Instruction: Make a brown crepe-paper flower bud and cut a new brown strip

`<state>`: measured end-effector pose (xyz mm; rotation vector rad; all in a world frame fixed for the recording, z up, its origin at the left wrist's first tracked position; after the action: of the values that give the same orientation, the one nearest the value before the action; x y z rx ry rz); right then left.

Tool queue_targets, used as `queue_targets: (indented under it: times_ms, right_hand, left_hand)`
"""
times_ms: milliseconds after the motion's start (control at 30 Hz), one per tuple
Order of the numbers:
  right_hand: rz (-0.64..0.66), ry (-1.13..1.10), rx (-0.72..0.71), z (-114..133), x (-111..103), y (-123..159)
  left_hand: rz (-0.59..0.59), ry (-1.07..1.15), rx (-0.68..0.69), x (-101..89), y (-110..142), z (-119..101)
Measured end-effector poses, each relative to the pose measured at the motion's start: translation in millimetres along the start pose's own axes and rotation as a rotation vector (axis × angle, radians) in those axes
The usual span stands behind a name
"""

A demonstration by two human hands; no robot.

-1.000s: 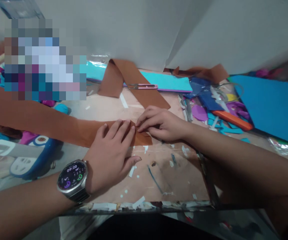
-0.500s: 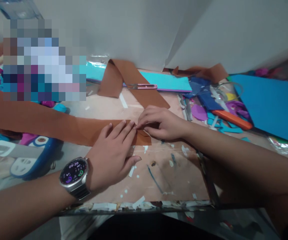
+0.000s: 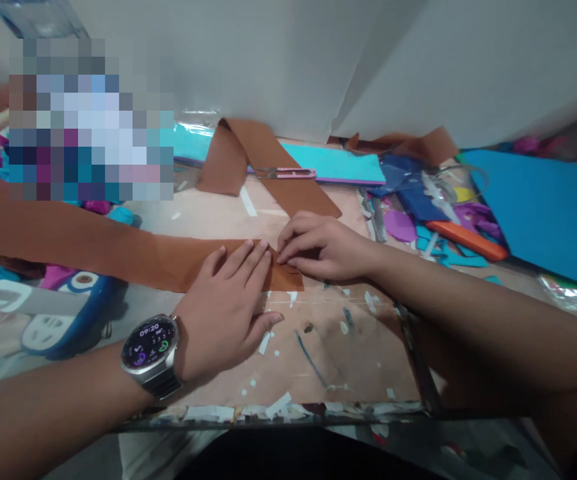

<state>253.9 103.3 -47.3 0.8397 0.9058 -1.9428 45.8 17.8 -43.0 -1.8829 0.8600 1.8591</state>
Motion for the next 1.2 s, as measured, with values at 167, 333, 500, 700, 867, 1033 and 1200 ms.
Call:
queue_targets:
  times_ms: [167, 333, 500, 700, 867, 1033, 1200]
  right_hand:
    - [0.012, -0.004, 0.026, 0.9, -0.5, -0.8]
    - [0.016, -0.012, 0.036, 1.3, -1.0, -1.2]
    - [0.017, -0.009, 0.050, 0.6, -0.5, -0.6]
    - [0.025, 0.004, 0.052, 1.4, -0.3, -1.1]
    - [0.029, 0.001, 0.051, 1.7, -0.6, -1.1]
    - [0.030, 0.007, 0.048, 0.2, 0.6, -1.4]
    - [0.022, 0.009, 0.049, 0.3, 1.5, -1.2]
  left_hand:
    - [-0.006, -0.001, -0.001, 0.0, 0.3, -0.6]
    - [-0.013, -0.005, -0.001, 0.8, 0.7, 0.0]
    - [-0.014, 0.001, -0.006, 0.2, 0.4, 1.0]
    - [-0.002, -0.002, -0.023, -0.5, 0.3, 1.4]
    - [0.035, -0.021, -0.037, 2.5, 1.2, 1.3]
    - [0.038, -0.024, -0.044, 5.0, 1.5, 0.9]
    - [0.016, -0.020, -0.015, 3.7, 0.5, 0.2]
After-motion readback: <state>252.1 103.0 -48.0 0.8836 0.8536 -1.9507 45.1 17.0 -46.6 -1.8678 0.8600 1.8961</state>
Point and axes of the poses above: each hand's wrist, its own y-axis away from the middle knuckle, its own x-axis out of the palm, z = x × y, the point moved 3 cm from there along -y, towards the middle knuckle, and after that the axes turned 8 degrees about z, right-handed, at the moved point
